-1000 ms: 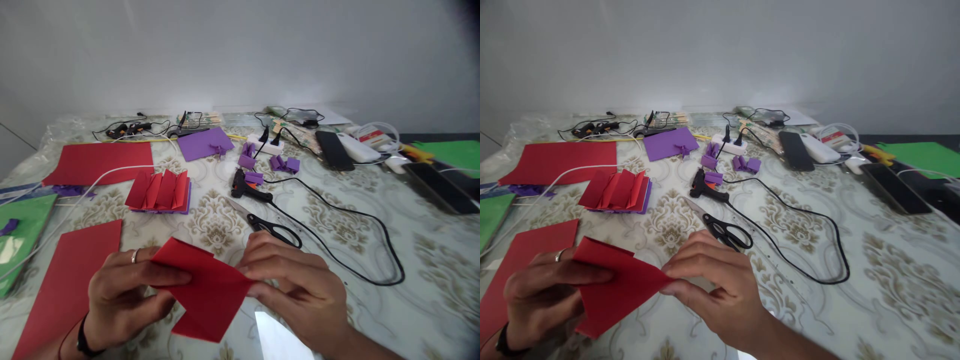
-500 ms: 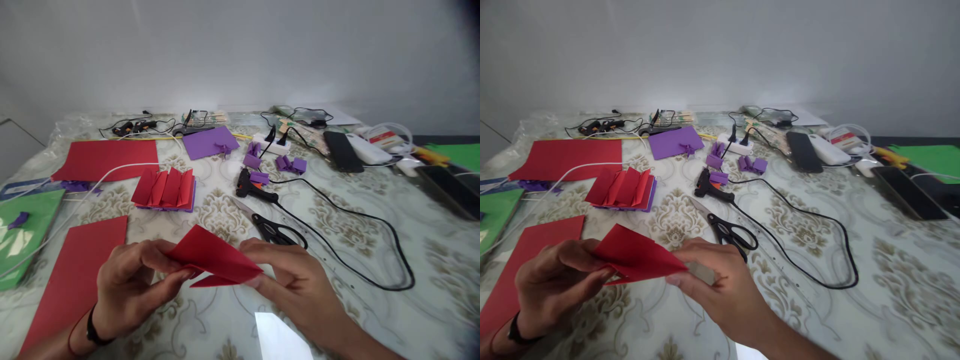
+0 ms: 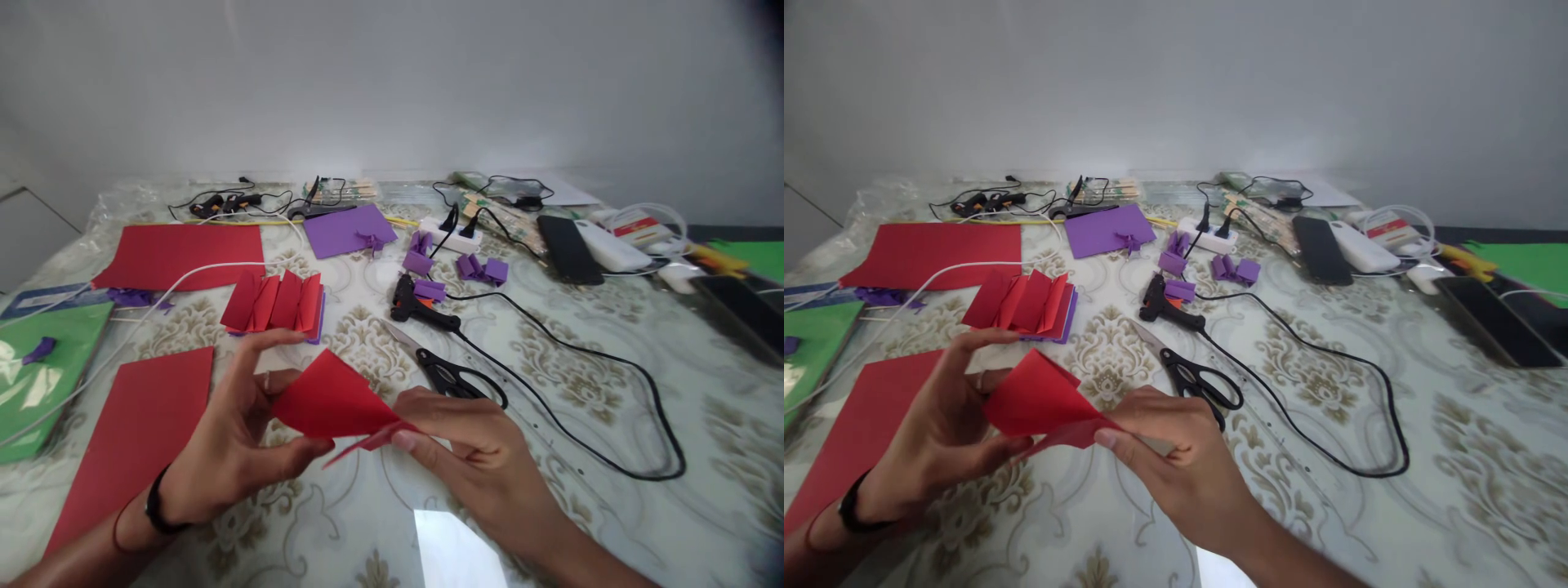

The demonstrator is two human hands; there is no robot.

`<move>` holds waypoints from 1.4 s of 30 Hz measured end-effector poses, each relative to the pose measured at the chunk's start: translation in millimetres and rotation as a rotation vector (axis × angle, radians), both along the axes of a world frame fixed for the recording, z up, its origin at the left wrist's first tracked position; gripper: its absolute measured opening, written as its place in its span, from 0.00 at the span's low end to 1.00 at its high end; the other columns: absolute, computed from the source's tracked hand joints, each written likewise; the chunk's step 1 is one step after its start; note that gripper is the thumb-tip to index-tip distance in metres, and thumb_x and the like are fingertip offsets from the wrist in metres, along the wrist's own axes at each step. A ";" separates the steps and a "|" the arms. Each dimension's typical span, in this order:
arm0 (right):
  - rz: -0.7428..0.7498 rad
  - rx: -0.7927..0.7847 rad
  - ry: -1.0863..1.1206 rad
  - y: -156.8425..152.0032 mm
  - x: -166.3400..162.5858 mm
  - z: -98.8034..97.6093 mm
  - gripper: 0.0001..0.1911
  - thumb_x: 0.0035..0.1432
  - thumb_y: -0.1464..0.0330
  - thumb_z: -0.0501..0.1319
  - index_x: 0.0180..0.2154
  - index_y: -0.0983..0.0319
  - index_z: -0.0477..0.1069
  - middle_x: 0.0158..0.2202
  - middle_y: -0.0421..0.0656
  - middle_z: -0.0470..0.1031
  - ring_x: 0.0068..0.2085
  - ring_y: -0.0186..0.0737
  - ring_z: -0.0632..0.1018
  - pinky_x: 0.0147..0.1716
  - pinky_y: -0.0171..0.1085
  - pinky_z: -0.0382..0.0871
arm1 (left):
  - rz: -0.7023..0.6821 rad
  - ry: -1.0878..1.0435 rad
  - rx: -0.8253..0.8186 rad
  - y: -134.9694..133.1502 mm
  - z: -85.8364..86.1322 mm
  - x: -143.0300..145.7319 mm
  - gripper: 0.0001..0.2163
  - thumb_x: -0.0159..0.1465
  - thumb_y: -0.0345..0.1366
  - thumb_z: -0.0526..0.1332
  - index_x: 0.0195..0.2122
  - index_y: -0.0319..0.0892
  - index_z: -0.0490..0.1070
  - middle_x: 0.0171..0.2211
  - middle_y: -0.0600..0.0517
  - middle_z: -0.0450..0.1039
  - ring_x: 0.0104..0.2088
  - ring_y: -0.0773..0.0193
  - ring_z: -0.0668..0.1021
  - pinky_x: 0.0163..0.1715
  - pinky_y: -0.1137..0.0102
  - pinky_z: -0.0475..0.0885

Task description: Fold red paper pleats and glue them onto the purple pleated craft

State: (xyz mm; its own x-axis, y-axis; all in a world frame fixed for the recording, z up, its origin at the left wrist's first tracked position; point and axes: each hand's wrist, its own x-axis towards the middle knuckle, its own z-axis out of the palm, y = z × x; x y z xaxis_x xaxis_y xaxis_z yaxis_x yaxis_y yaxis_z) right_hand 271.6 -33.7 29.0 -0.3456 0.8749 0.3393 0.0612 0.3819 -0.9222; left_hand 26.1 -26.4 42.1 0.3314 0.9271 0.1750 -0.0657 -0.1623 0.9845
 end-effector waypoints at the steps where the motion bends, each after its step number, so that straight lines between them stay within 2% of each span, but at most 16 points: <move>1: 0.013 0.064 -0.008 1.0 -0.1 -0.1 0.11 0.69 0.73 0.64 0.41 0.59 0.87 0.27 0.43 0.81 0.30 0.41 0.79 0.33 0.41 0.75 | -0.057 0.082 0.003 1.4 1.0 -2.3 0.32 0.60 0.27 0.75 0.63 0.54 0.66 0.45 0.50 0.85 0.36 0.60 0.87 0.34 0.73 0.83; 3: 0.033 0.199 -0.027 2.9 0.4 -0.4 0.11 0.67 0.76 0.64 0.45 0.59 0.86 0.29 0.44 0.83 0.31 0.42 0.80 0.34 0.43 0.77 | -0.095 0.278 0.075 2.5 3.4 -6.8 0.30 0.58 0.28 0.75 0.60 0.51 0.72 0.49 0.47 0.85 0.40 0.56 0.87 0.36 0.72 0.83; 6: 0.042 0.362 -0.063 4.6 2.0 -1.4 0.12 0.66 0.76 0.65 0.47 0.60 0.84 0.34 0.47 0.85 0.33 0.44 0.81 0.35 0.45 0.79 | -0.077 0.439 0.250 0.2 7.2 -9.8 0.19 0.57 0.29 0.74 0.50 0.48 0.80 0.41 0.51 0.87 0.36 0.57 0.87 0.32 0.74 0.81; 8: 0.053 0.420 -0.073 4.7 2.7 -2.7 0.14 0.65 0.76 0.65 0.49 0.60 0.83 0.36 0.48 0.86 0.35 0.45 0.82 0.35 0.47 0.80 | -0.075 0.426 0.355 -1.9 9.4 -8.8 0.16 0.60 0.30 0.73 0.48 0.49 0.81 0.36 0.52 0.87 0.31 0.60 0.87 0.30 0.75 0.80; 11: 0.059 0.439 -0.072 3.0 2.2 -4.5 0.16 0.63 0.77 0.66 0.52 0.61 0.81 0.37 0.49 0.85 0.36 0.46 0.82 0.36 0.47 0.80 | -0.098 0.387 0.456 -4.1 10.7 -6.0 0.15 0.63 0.32 0.72 0.51 0.51 0.79 0.38 0.52 0.88 0.33 0.59 0.88 0.33 0.74 0.81; 18: 0.076 0.456 -0.076 -1.0 4.0 -3.8 0.14 0.66 0.77 0.64 0.51 0.64 0.82 0.37 0.49 0.86 0.35 0.45 0.83 0.36 0.46 0.81 | -0.145 0.352 0.522 -6.4 9.8 -3.9 0.14 0.70 0.36 0.67 0.57 0.53 0.76 0.41 0.50 0.88 0.36 0.58 0.89 0.35 0.72 0.83; 23: 0.066 0.378 -0.052 -3.1 2.0 -2.0 0.14 0.67 0.75 0.65 0.51 0.59 0.82 0.34 0.46 0.86 0.32 0.43 0.82 0.35 0.46 0.80 | -0.089 0.342 0.470 -8.8 12.0 -0.3 0.11 0.71 0.35 0.66 0.52 0.53 0.79 0.37 0.51 0.88 0.32 0.59 0.89 0.30 0.73 0.83; 26: 0.026 0.298 -0.047 -5.4 -1.7 -1.3 0.09 0.65 0.75 0.66 0.44 0.60 0.84 0.29 0.44 0.83 0.29 0.42 0.80 0.32 0.44 0.77 | -0.012 0.354 0.378 -8.6 11.0 2.0 0.11 0.68 0.35 0.70 0.50 0.55 0.80 0.36 0.54 0.88 0.29 0.61 0.88 0.28 0.76 0.82; 29: -0.044 0.189 -0.057 -6.0 -3.8 0.4 0.08 0.64 0.75 0.66 0.35 0.60 0.84 0.25 0.42 0.79 0.26 0.40 0.77 0.28 0.40 0.75 | 0.008 0.371 0.348 -6.5 5.6 3.0 0.10 0.67 0.36 0.72 0.49 0.53 0.80 0.37 0.55 0.87 0.31 0.62 0.88 0.31 0.77 0.82; 31: -0.103 0.104 -0.072 -4.9 -3.5 2.1 0.09 0.64 0.74 0.66 0.31 0.59 0.82 0.24 0.40 0.78 0.25 0.38 0.78 0.26 0.37 0.74 | 0.019 0.340 0.320 -5.1 0.0 3.1 0.15 0.66 0.36 0.72 0.53 0.53 0.78 0.39 0.54 0.87 0.34 0.61 0.88 0.35 0.75 0.83; 34: -0.145 0.033 -0.080 -2.2 -1.8 4.0 0.11 0.64 0.73 0.66 0.28 0.57 0.80 0.24 0.38 0.78 0.25 0.37 0.78 0.26 0.34 0.73 | 0.127 0.148 0.305 -4.0 -7.2 2.8 0.23 0.65 0.36 0.74 0.59 0.55 0.70 0.44 0.55 0.85 0.40 0.60 0.88 0.39 0.72 0.85; 36: -0.153 0.020 -0.090 -0.8 -1.0 3.4 0.11 0.63 0.72 0.66 0.28 0.57 0.79 0.23 0.37 0.78 0.25 0.36 0.78 0.26 0.33 0.73 | 0.213 0.093 0.382 -3.3 -7.8 2.1 0.21 0.62 0.36 0.76 0.53 0.53 0.72 0.43 0.56 0.84 0.38 0.62 0.88 0.37 0.74 0.85; 37: -0.156 0.015 -0.095 -0.3 -0.9 2.5 0.10 0.63 0.72 0.66 0.29 0.56 0.80 0.23 0.37 0.78 0.25 0.36 0.77 0.26 0.33 0.73 | 0.215 0.161 0.404 -2.8 -6.6 1.6 0.17 0.61 0.35 0.77 0.48 0.51 0.74 0.40 0.56 0.83 0.34 0.65 0.87 0.35 0.77 0.83; 39: -0.142 -0.002 -0.097 0.2 -1.2 0.1 0.08 0.63 0.71 0.67 0.31 0.55 0.82 0.25 0.37 0.79 0.26 0.37 0.79 0.27 0.33 0.74 | 0.176 0.282 0.420 -1.6 -2.5 1.0 0.10 0.62 0.34 0.76 0.40 0.46 0.76 0.33 0.56 0.83 0.29 0.67 0.85 0.31 0.80 0.81; 42: -0.079 -0.054 -0.088 0.4 -1.8 -2.9 0.06 0.64 0.69 0.68 0.34 0.55 0.84 0.28 0.38 0.83 0.29 0.38 0.81 0.30 0.33 0.77 | 0.138 0.310 0.374 -0.4 1.7 1.6 0.08 0.63 0.35 0.75 0.34 0.44 0.76 0.27 0.55 0.81 0.25 0.67 0.82 0.27 0.77 0.80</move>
